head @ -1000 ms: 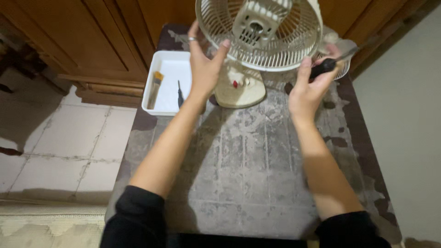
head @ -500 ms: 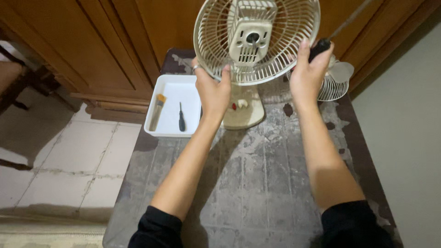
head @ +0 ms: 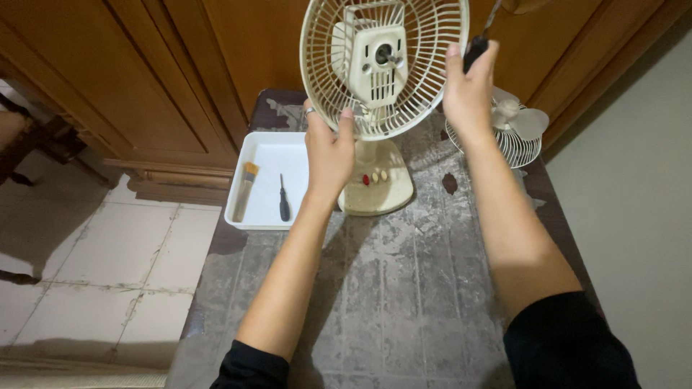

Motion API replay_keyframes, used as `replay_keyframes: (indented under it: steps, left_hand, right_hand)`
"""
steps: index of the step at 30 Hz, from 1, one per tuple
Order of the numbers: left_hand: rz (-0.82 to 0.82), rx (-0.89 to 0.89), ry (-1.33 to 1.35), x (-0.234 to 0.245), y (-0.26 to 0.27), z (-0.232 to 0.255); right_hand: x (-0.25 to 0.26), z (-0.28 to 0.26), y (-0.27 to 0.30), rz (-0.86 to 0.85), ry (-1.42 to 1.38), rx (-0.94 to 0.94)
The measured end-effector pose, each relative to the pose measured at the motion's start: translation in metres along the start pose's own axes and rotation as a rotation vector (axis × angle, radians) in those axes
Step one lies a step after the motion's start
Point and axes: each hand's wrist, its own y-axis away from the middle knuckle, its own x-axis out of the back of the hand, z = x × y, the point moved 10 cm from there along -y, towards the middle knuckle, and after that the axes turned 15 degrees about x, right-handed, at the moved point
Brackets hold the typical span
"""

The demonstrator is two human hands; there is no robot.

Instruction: The person removes the front grille of a small electric fan, then removes the fan blade. They then use a screwdriver to loosen a screw on the rear grille assembly. The task is not completed within the clip.

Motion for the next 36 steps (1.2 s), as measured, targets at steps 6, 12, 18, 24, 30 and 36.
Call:
replay_keyframes:
  steps: [6, 12, 18, 24, 30, 36]
  left_hand:
    - [-0.070, -0.001, 0.082, -0.008, -0.006, -0.013]
    - [-0.086, -0.067, 0.120, -0.009, -0.004, -0.013]
    - [-0.123, 0.002, 0.195, -0.007, -0.008, -0.026]
    - [-0.121, 0.010, 0.236, -0.004, -0.008, -0.025]
    - [0.020, -0.101, 0.063, 0.017, -0.003, 0.003]
    - [0.152, -0.307, -0.144, 0.035, 0.012, 0.045]
  right_hand:
    - [0.022, -0.028, 0.031, -0.026, 0.240, -0.022]
    - [0.046, -0.070, 0.056, -0.118, 0.281, 0.012]
    - [0.035, -0.096, 0.063, -0.170, 0.001, -0.054]
    - [0.046, -0.104, 0.056, -0.148, -0.140, -0.063]
    - [0.068, -0.096, 0.052, -0.133, -0.051, -0.129]
    - [0.080, -0.114, 0.047, -0.090, -0.323, -0.058]
